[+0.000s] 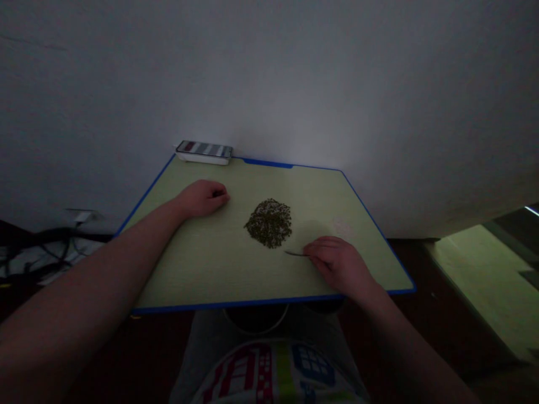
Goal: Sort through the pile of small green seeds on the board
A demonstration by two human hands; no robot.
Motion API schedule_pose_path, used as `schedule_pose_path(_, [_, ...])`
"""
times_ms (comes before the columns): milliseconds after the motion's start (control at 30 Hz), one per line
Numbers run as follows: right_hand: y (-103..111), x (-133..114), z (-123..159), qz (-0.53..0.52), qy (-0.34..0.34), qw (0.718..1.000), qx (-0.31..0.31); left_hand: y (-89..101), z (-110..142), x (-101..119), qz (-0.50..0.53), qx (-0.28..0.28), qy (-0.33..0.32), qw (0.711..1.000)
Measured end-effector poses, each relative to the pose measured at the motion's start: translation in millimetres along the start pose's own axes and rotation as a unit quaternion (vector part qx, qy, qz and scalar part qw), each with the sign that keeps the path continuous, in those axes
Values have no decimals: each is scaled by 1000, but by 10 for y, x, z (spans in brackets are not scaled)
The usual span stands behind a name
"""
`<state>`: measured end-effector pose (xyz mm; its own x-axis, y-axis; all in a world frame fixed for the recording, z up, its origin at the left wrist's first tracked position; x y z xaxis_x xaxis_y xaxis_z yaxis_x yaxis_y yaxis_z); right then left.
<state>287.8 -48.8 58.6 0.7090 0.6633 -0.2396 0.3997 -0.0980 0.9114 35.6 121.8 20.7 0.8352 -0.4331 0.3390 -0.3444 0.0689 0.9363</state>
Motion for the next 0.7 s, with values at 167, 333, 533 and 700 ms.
schedule_pose_path(167, [20,-257,96,47,-4,998,46,6,2,26,2,-1,-6,1000])
schedule_pose_path(333, [-288,-637,131,124,11,992,3,3,9,14,0,-5,5,1000])
schedule_pose_path(533, [-518,-606,12,167,-51,982,-71,12,14,23,-12,-2,0,1000])
schedule_pose_path(700, [-505,-489,-7,185,-92,974,-92,4,12,15,-1,-5,2,1000])
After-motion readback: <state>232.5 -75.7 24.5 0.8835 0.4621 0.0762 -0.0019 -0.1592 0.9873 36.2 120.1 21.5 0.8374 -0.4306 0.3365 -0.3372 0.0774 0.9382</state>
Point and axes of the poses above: each hand's wrist, its own z-axis away from the middle knuckle, its own y-axis out of the back of the hand, x = y × z, the point moved 9 cm from there along -z, towards the middle knuckle, and after that the axes turned 1 degree about -z, right-handed, at the moved point
